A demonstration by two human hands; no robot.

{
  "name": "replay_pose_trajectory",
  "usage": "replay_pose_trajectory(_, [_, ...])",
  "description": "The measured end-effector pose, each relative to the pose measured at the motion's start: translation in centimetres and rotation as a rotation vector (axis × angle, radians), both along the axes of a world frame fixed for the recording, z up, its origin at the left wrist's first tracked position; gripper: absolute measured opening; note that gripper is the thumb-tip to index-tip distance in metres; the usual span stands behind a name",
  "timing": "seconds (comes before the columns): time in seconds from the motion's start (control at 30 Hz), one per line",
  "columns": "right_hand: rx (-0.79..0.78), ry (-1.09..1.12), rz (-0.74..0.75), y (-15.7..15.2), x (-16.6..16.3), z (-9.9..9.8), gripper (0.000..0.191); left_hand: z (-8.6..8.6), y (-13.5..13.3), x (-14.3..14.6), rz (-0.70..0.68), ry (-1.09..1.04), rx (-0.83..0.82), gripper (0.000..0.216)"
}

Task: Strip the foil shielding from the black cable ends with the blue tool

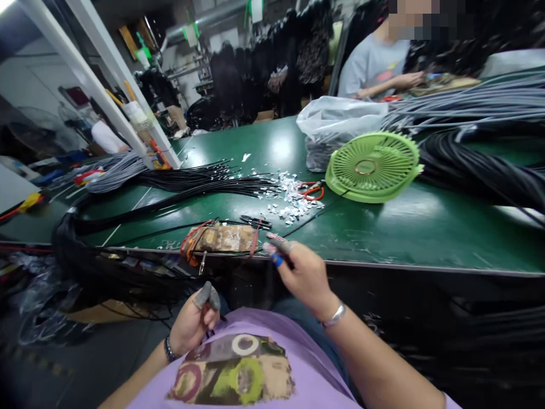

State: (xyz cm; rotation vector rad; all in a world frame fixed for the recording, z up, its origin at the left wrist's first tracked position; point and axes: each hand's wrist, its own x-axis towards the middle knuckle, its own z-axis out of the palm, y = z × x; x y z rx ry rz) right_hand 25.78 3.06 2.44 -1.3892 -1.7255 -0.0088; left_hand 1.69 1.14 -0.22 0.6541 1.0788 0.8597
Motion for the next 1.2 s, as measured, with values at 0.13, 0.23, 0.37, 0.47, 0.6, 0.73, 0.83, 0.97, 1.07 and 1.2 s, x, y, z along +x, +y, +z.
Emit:
replay_pose_trajectory(0.13, [-0.01, -0.293, -0.253, 1.9, 4.2, -0.6, 0.02, -0.2, 0.2, -0.3, 0.05, 0.026, 0.013, 0.055])
replay_pose_trajectory(0.23, [-0.012, -0.356, -0.197, 2.9, 4.4, -1.1, 0.027, -0.3, 0.0, -0.3, 0.021, 0.073, 0.052, 0.056])
replay_pose_trajectory(0.37, [0.028, -0.343, -0.099, 3.4, 2.4, -0.9, 0.032, -0.3, -0.2, -0.5, -0.017, 0.166, 0.133, 0.056])
replay_pose_trajectory(0.47, [-0.027, -0.428, -0.096, 3.8, 1.1, -0.6, 0.021, -0.5, -0.3, -0.7, -0.037, 0.215, 0.162, 0.054])
replay_pose_trajectory(0.6, [-0.102, -0.489, -0.092, 4.6, 0.6, -0.5, 0.016, -0.8, -0.4, -1.0, -0.034, 0.233, 0.168, 0.051])
replay_pose_trajectory(0.73, [-0.069, -0.45, -0.078, 4.7, 0.9, -0.6, 0.017, -0.7, -0.4, -1.2, -0.053, 0.272, 0.219, 0.051])
replay_pose_trajectory(0.83, [0.031, -0.328, 0.009, 3.6, 0.5, -0.3, 0.02, -0.2, -0.4, -1.2, -0.112, 0.339, 0.279, 0.051])
replay_pose_trajectory(0.97, [0.013, -0.032, 0.31, 0.8, -1.7, 0.0, 0.021, 1.0, -0.6, -0.8, -0.127, 0.332, 0.345, 0.045])
replay_pose_trajectory(1.07, [-0.085, 0.119, 0.512, -0.9, -3.8, -0.6, 0.02, 1.5, -0.6, -0.2, -0.055, 0.286, 0.435, 0.05])
replay_pose_trajectory(1.2, [-0.246, 0.252, 0.682, -1.9, -5.7, -2.4, 0.017, 1.1, -0.8, 0.1, -0.096, 0.244, 0.471, 0.051])
